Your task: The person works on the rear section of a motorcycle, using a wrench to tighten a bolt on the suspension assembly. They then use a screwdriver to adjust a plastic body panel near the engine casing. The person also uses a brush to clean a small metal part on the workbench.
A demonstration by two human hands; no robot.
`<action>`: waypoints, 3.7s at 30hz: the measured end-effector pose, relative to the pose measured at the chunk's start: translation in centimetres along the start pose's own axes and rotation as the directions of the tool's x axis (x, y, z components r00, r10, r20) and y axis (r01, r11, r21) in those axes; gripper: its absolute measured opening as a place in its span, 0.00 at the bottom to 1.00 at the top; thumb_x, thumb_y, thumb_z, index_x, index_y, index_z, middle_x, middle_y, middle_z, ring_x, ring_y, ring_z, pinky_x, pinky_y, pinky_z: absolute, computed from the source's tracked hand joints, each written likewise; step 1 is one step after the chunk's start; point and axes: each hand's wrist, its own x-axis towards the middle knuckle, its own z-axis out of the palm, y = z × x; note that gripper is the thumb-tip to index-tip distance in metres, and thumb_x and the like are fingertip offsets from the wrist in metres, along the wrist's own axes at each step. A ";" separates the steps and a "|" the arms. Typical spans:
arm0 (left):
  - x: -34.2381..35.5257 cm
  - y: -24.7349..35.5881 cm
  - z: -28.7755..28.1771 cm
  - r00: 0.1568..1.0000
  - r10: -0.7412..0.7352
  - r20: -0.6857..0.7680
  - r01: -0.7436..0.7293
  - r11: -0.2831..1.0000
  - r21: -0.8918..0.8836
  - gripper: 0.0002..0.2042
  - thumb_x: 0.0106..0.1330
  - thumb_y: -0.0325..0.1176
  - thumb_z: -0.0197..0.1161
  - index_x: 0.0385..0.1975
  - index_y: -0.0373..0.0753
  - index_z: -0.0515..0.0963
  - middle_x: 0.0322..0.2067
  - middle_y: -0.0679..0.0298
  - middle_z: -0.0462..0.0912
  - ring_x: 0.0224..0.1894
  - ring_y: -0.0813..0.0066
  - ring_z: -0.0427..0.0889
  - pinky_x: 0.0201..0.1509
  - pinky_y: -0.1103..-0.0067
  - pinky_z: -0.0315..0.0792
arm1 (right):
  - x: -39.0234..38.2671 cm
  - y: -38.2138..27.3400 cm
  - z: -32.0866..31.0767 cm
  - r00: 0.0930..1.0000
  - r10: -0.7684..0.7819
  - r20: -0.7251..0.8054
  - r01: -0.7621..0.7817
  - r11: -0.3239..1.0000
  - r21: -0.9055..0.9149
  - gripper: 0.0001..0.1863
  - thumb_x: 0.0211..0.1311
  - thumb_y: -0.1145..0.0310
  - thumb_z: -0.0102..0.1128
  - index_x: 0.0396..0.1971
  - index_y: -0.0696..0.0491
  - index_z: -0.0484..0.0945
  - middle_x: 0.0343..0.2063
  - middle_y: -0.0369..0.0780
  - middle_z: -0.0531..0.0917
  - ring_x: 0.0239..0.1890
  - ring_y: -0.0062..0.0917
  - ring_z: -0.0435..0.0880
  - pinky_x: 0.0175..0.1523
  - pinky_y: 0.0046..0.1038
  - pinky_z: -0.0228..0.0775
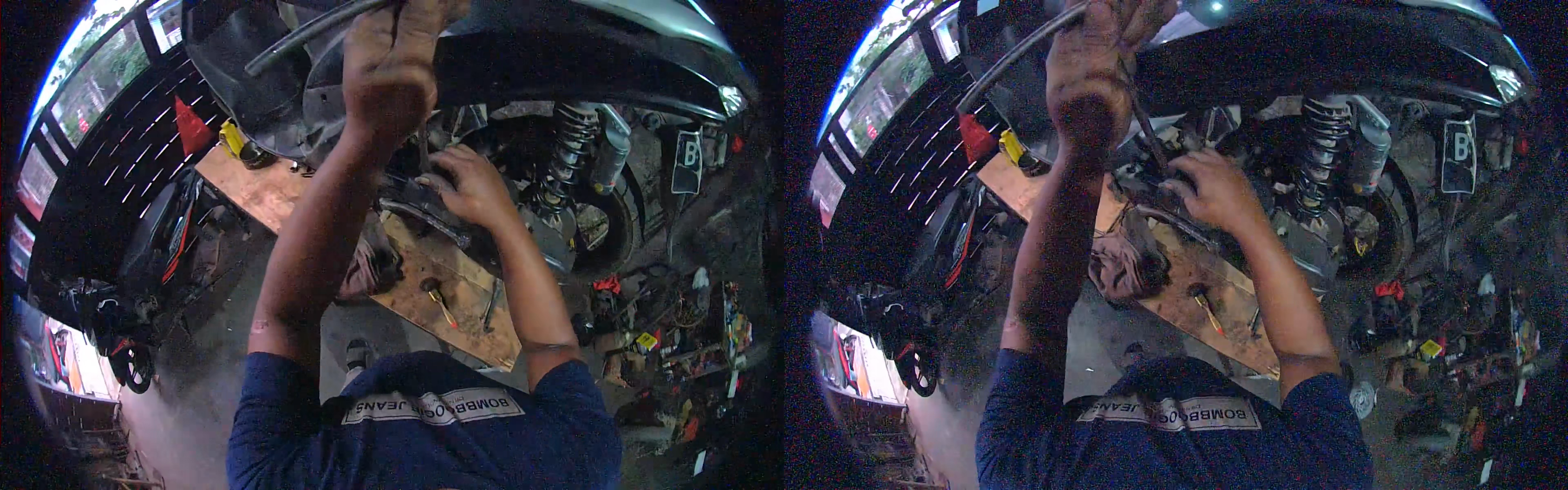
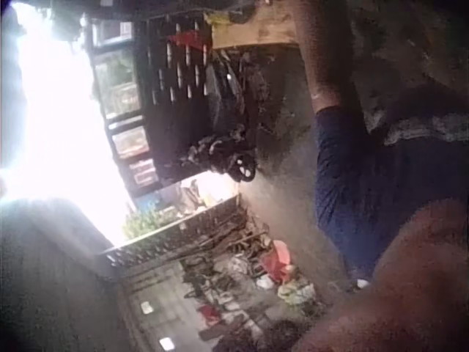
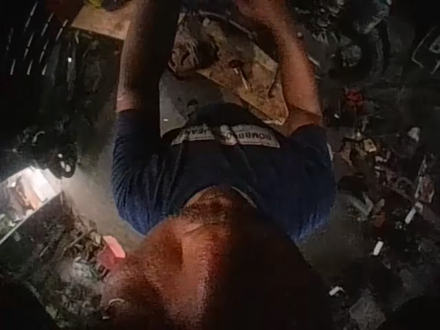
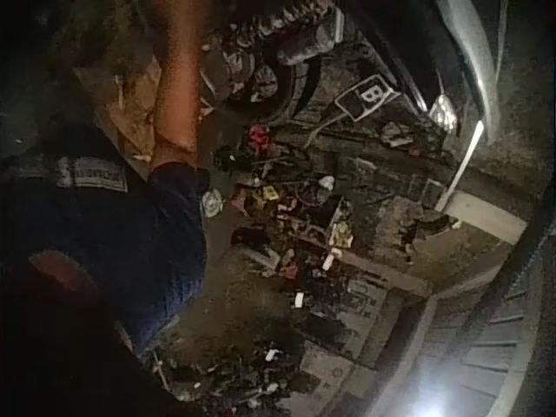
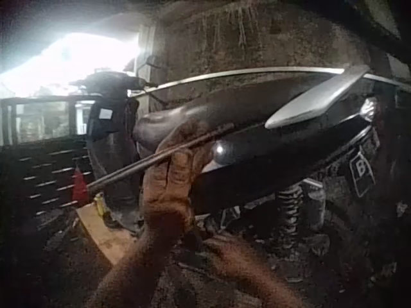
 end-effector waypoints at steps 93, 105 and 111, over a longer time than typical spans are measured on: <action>-4.4 -1.0 2.3 0.983 -0.103 -0.149 0.094 0.993 -0.068 0.12 0.74 0.39 0.56 0.42 0.35 0.75 0.25 0.69 0.77 0.18 0.88 0.68 0.20 0.87 0.62 | -0.3 0.7 0.1 0.999 0.017 -0.029 -0.013 0.994 0.110 0.23 0.57 0.51 0.66 0.41 0.56 0.83 0.40 0.46 0.82 0.46 0.43 0.81 0.51 0.40 0.73; -5.0 -2.8 2.4 0.977 -0.007 -0.215 0.032 0.993 0.110 0.12 0.75 0.41 0.54 0.41 0.36 0.69 0.23 0.63 0.76 0.17 0.81 0.71 0.19 0.83 0.66 | -0.4 1.6 0.6 1.000 -0.011 -0.025 0.014 0.992 0.123 0.21 0.57 0.53 0.66 0.42 0.56 0.83 0.41 0.47 0.82 0.48 0.43 0.79 0.53 0.40 0.72; -4.6 -3.0 1.9 0.977 -0.128 -0.168 0.137 0.990 0.044 0.12 0.73 0.40 0.57 0.43 0.38 0.69 0.21 0.66 0.75 0.16 0.82 0.70 0.18 0.83 0.65 | -0.4 1.6 0.7 0.999 0.035 -0.022 -0.032 0.992 0.120 0.22 0.58 0.52 0.65 0.43 0.56 0.83 0.41 0.47 0.82 0.48 0.42 0.79 0.54 0.40 0.71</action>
